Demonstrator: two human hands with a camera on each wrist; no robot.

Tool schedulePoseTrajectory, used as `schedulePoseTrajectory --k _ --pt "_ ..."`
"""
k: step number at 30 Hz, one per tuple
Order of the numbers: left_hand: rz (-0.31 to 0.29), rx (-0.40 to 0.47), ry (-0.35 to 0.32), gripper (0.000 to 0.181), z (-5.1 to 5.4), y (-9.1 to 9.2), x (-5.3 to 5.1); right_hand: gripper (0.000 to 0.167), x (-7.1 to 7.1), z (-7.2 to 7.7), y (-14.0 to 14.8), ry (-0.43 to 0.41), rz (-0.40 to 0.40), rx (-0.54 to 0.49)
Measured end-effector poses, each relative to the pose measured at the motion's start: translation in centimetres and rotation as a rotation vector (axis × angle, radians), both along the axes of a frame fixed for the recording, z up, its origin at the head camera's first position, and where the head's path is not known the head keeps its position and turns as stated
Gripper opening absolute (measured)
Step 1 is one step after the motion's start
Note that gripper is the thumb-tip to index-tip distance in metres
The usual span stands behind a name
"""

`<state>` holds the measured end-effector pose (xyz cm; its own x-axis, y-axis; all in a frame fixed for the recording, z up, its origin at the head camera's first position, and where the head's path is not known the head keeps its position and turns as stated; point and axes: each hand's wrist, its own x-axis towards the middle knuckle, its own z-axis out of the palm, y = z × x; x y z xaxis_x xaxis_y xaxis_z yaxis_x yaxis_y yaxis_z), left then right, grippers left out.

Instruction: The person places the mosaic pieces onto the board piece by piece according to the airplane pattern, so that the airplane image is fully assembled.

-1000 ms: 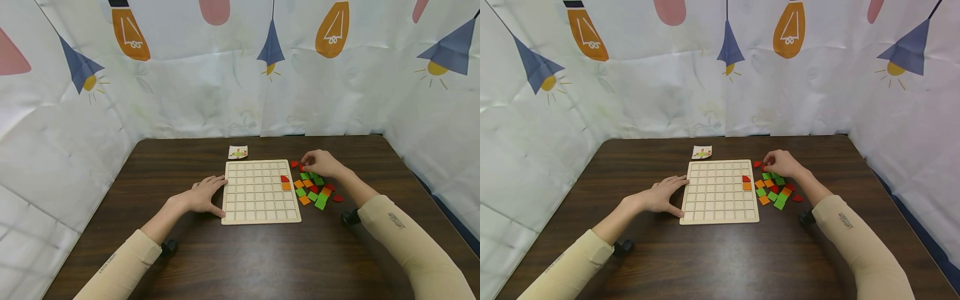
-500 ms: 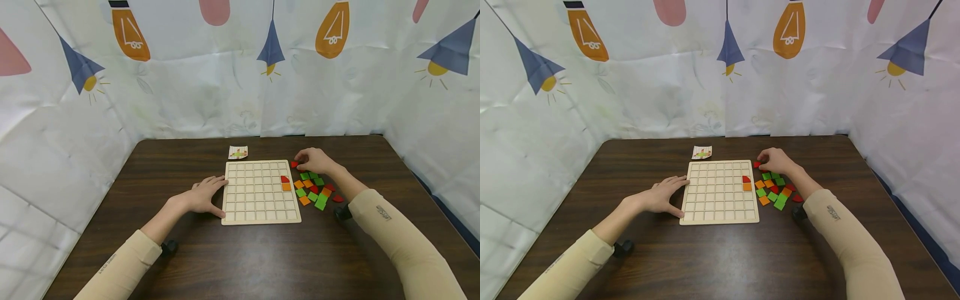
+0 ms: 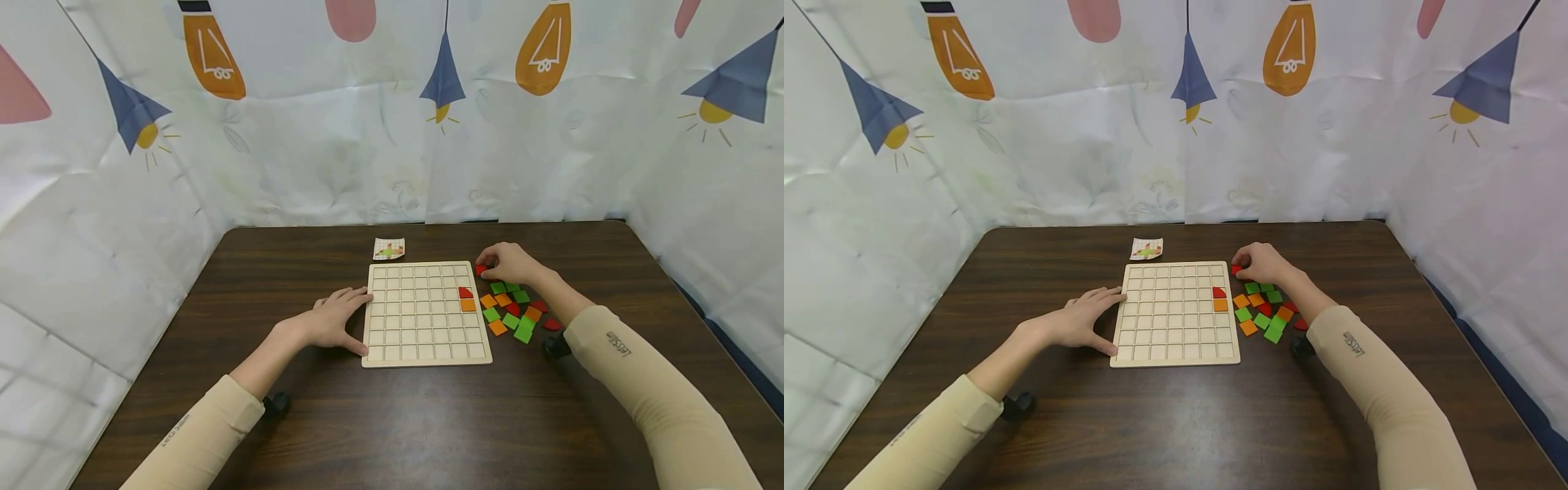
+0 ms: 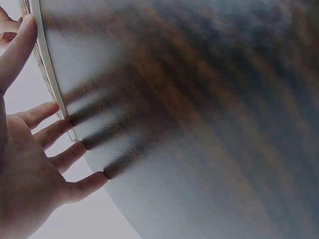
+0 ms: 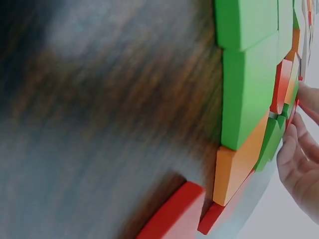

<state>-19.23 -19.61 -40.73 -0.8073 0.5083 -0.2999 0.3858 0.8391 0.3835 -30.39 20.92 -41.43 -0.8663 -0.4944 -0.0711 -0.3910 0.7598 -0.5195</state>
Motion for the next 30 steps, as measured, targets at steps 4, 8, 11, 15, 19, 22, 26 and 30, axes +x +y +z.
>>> schedulePoseTrajectory --k 4,8,11,15,19,22,26,30 --pt "0.002 0.002 0.000 0.111 -0.10 -0.04 0.06 0.021 0.07 0.10 -0.11 0.007 0.013 0.005" --pt "0.004 0.003 0.003 0.112 -0.12 -0.08 0.08 0.019 0.11 0.06 -0.11 0.014 0.027 0.007" --pt "0.004 0.003 0.005 0.112 -0.15 -0.10 0.05 0.019 0.10 0.00 -0.10 0.020 0.037 0.009" --pt "0.002 0.003 0.004 0.112 -0.10 -0.09 0.05 0.019 0.10 0.03 -0.14 0.029 0.051 0.014" --pt "0.000 0.010 0.005 0.111 0.00 -0.07 0.08 0.018 0.06 0.14 -0.11 0.035 0.058 0.025" --pt "-0.002 0.010 0.007 0.111 -0.01 -0.08 0.08 0.017 0.11 0.31 -0.07 0.041 0.063 0.030" --pt "-0.001 0.006 0.007 0.111 -0.06 -0.11 0.07 0.019 0.39 0.67 -0.03 0.052 0.081 0.025" --pt "-0.005 0.013 0.008 0.110 0.10 -0.12 0.11 0.019 0.84 0.98 0.09 0.051 0.091 0.016"
